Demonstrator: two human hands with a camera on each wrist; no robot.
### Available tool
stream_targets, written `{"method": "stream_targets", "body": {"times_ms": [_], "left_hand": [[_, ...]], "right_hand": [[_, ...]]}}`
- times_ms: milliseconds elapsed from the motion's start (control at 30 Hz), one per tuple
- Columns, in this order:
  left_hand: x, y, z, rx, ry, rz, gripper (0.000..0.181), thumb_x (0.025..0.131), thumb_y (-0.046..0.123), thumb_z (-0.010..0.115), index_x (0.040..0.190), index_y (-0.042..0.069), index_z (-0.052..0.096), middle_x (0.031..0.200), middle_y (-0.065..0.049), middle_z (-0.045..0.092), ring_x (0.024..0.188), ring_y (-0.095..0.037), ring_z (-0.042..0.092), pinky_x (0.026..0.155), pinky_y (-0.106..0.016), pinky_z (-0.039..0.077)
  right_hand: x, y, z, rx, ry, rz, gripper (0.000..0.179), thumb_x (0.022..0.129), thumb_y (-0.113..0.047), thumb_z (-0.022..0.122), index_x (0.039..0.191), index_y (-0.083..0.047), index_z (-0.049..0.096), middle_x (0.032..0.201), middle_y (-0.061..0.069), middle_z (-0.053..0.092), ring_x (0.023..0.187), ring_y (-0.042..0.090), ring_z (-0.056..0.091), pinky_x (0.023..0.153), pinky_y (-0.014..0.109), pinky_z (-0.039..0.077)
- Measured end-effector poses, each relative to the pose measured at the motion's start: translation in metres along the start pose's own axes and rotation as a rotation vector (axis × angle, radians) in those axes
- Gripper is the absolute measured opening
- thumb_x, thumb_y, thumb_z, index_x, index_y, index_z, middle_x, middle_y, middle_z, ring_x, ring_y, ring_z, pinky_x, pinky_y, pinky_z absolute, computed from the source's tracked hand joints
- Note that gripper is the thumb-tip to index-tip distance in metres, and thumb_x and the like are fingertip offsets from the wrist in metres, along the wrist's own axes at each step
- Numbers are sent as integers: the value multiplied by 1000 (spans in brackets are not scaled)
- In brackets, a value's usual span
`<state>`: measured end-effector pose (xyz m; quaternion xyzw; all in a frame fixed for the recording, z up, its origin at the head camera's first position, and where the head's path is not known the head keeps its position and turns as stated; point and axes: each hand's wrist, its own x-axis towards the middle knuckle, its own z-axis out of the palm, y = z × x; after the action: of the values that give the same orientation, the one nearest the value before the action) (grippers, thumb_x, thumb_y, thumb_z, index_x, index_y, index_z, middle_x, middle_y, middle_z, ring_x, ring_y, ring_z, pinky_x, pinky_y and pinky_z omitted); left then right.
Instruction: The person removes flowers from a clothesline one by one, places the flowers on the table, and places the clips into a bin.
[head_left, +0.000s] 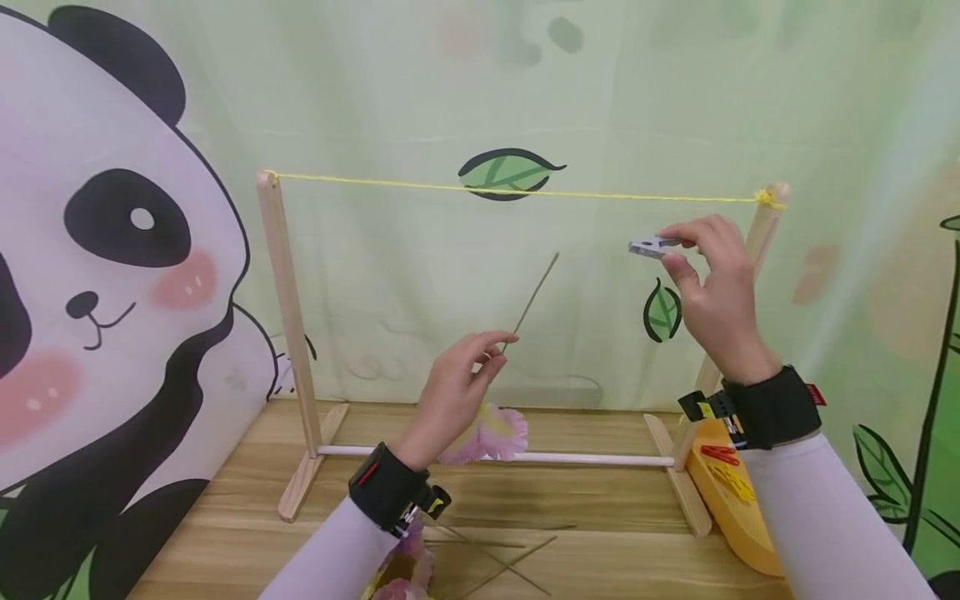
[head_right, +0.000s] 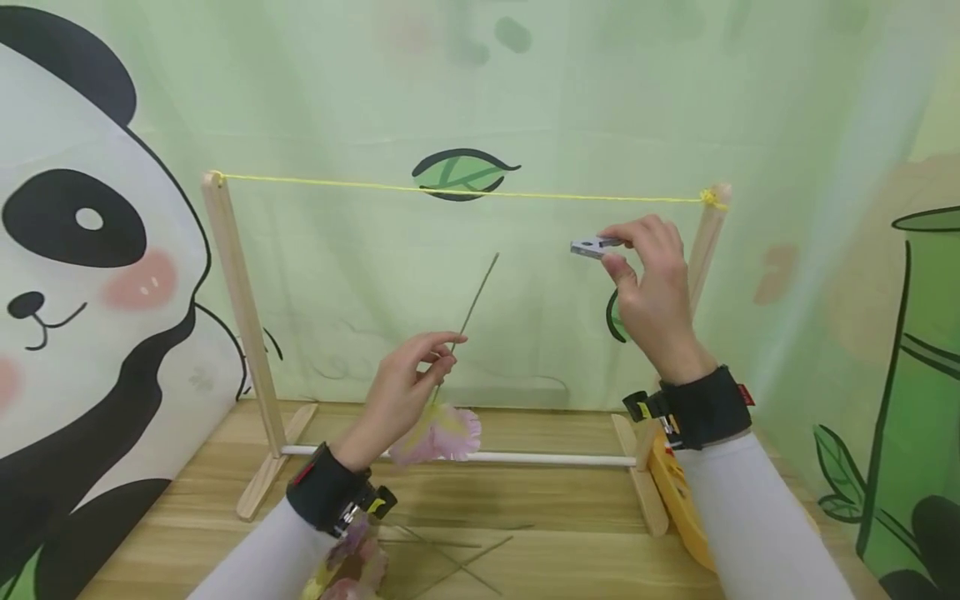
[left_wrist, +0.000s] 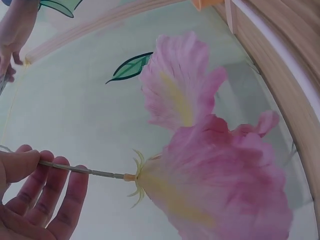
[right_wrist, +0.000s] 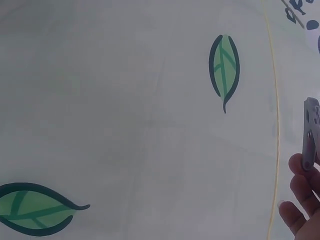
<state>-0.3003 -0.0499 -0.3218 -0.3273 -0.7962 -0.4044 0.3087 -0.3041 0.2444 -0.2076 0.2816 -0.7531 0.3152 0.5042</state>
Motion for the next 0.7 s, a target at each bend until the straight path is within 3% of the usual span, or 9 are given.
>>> {"method": "stream_targets", "body": {"times_ms": [267,467,600,700], "left_hand": [[-24,5,-13,18,-47,-21,33,95,9,59,125,24,62,100,4,62,86,-8,57,63,-28,49],[-38,9,-18,106,-116,-15,32,97,12,56,125,25,63,93,6,59,75,-5,51,59,-26,44],[-48,10,-20,192,-197,9,27,98,13,54,122,22,65,89,8,55,71,-5,46,58,-24,42],[-55,11,-23,255,-262,23,26,98,13,55,121,21,65,89,9,53,69,-7,44,58,-24,40]], "right_hand": [[-38,11,-17,-59,69,105,25,87,0,65,112,3,63,103,21,54,99,25,44,85,29,30],[-60,28,-33,-82,183,156,26,87,2,64,114,2,65,104,19,56,98,21,43,87,25,30],[-74,45,-44,-103,271,222,25,89,-1,64,113,1,66,103,-2,58,99,14,44,88,24,30],[-85,59,-52,-120,306,293,24,90,-5,64,114,0,66,101,-19,50,98,8,43,88,24,31]]}}
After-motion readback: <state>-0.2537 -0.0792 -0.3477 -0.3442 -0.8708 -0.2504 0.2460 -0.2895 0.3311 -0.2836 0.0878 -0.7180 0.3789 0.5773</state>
